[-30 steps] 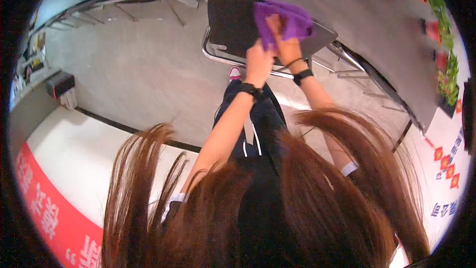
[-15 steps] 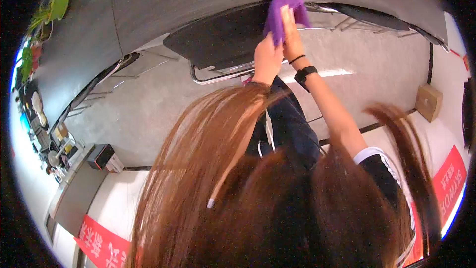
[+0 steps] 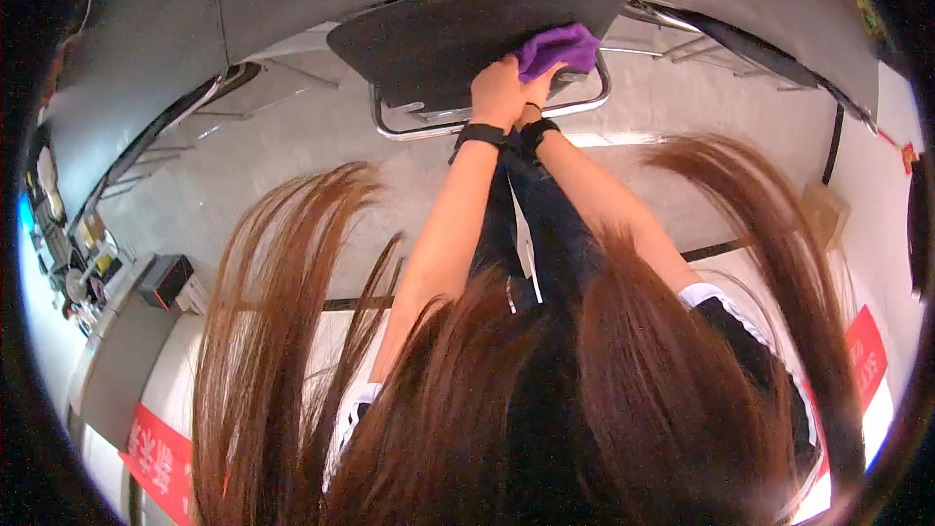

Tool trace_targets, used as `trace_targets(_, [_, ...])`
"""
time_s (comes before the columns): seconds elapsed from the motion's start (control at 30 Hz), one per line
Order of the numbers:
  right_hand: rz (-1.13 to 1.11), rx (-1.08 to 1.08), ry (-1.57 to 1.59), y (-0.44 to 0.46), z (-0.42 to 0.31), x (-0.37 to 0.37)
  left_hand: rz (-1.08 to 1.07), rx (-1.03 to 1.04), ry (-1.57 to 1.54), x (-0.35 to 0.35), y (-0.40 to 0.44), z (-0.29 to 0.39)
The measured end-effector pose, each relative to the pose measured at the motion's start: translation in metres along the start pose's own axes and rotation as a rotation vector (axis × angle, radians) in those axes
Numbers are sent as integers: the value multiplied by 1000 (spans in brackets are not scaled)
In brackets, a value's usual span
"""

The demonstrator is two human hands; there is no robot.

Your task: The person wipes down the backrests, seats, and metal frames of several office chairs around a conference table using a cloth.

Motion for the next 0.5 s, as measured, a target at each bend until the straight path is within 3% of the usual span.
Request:
trace_targets(0.1, [-249, -220, -616, -33, -37, 1, -6, -151, 68, -30, -22, -25])
trace_targets(0.2, [-400, -536, -918, -54, -75, 26, 94, -254, 74, -52, -42, -77])
trace_targets(0.23, [-410, -642, -919, -58, -86, 48, 162, -250, 60, -60, -52, -95])
trace_targets(0.27, [-284, -717, -531, -59, -68, 140, 185, -338, 54, -85, -66, -88])
trace_targets(0.3, [-462, -554, -110, -74, -81, 132, 265, -324, 59, -86, -76, -121])
trace_targets(0.33, [-621, -364, 311, -83, -106, 98, 259, -447, -143, -103, -84, -127])
trace_targets(0.37, [-684, -443, 220, -87, -124, 83, 251, -564, -348, -119, -95, -128])
trace_targets(0.47, [-757, -769, -27, -90, -162, 11, 431, -444, -800, -130, -125, -153])
trace_targets(0.5, [-758, -893, -105, -88, -165, -6, 469, -463, -823, -131, -135, -145])
Point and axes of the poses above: each hand's wrist, its own y-axis towards the middle knuckle, its own x-axis out of the palm, z = x × y, the point moved 1 cm from there along y, towards the middle knuckle, and after that the axes turned 10 degrees about -y, right-handed, at the moved point
